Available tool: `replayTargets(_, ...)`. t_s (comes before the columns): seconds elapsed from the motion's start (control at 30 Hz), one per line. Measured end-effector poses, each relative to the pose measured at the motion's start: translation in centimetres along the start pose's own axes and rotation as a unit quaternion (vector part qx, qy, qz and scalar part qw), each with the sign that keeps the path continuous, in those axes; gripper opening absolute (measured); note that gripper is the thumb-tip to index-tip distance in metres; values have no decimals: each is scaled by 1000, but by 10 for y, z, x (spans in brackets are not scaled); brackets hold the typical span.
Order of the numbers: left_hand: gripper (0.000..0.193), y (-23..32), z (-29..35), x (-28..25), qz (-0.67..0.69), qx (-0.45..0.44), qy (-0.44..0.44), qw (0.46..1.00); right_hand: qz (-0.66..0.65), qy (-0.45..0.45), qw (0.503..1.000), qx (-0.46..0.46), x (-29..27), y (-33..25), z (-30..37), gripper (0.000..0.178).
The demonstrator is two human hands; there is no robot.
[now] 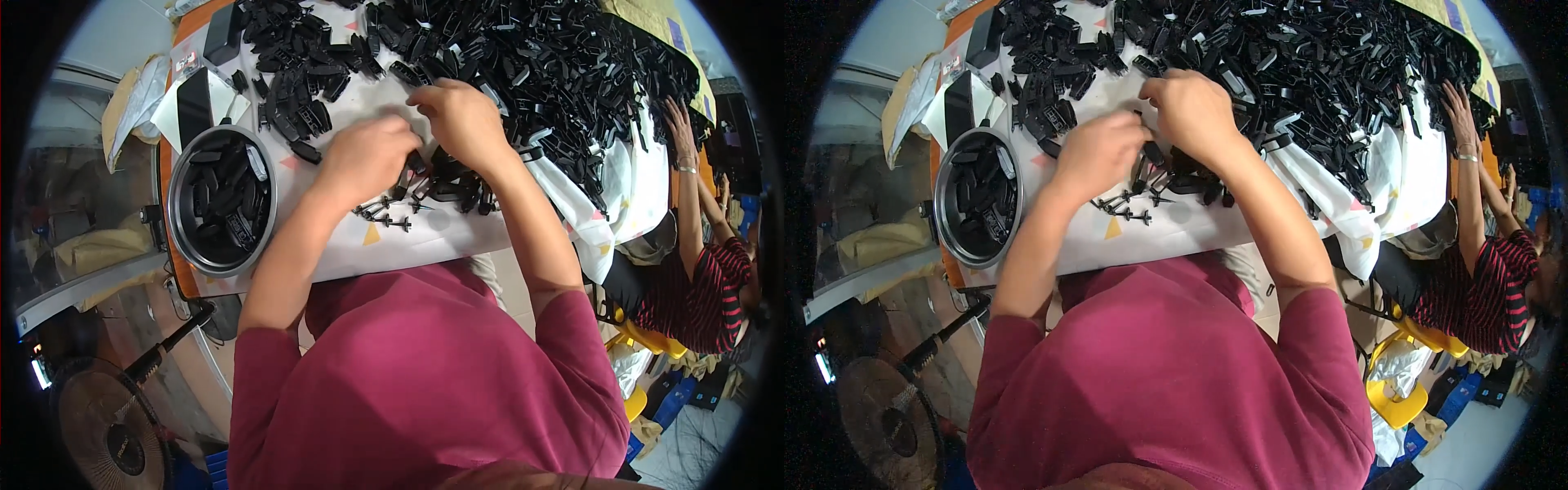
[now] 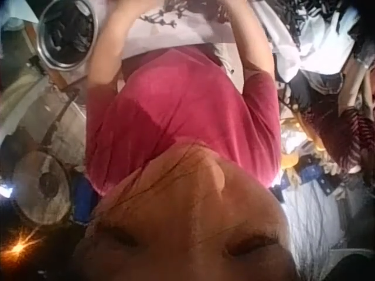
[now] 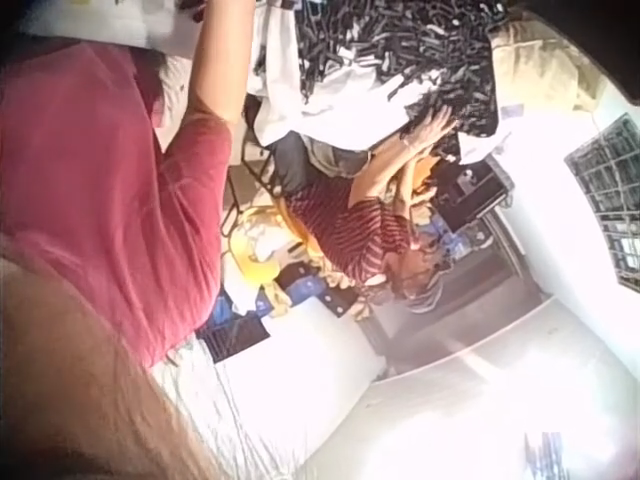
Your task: Inspecting and assembling small black plastic components at a workstation.
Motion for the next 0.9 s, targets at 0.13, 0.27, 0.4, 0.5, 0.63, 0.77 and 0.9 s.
replayTargets(0.13,13,4,-4,37,-176,41,-150,972,10,-128,973,-190,44,-19,-13,22)
replayTargets(0.27,3,-2,11,10,-139,38,-104,984,45,-202,958,-201,70,-27,-20,17)
replayTargets(0.4,18,-38,33,-19,86,-103,47,990,34,-93,957,-272,59,-35,-12,15)
replayTargets(0.5,34,-60,53,-6,470,-315,50,823,-320,-10,946,-55,23,8,-25,27)
replayTargets(0.63,40,-41,47,6,642,-280,50,712,-634,-53,768,65,-8,-24,0,67)
replayTargets(0.77,34,-35,42,2,651,-269,96,704,-670,33,741,37,-23,-20,6,52)
replayTargets(0.9,32,-27,37,-7,619,-216,122,745,-721,82,678,118,-14,-11,21,24)
Point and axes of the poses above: each hand's wrist, its own z-axis away from the middle knuckle, its own x-axis out of the palm, y = z × x, the point moved 10 cm from there along -z, towards the middle knuckle, and after that the axes turned 5 degrees about -z, right-handed, at the moved point
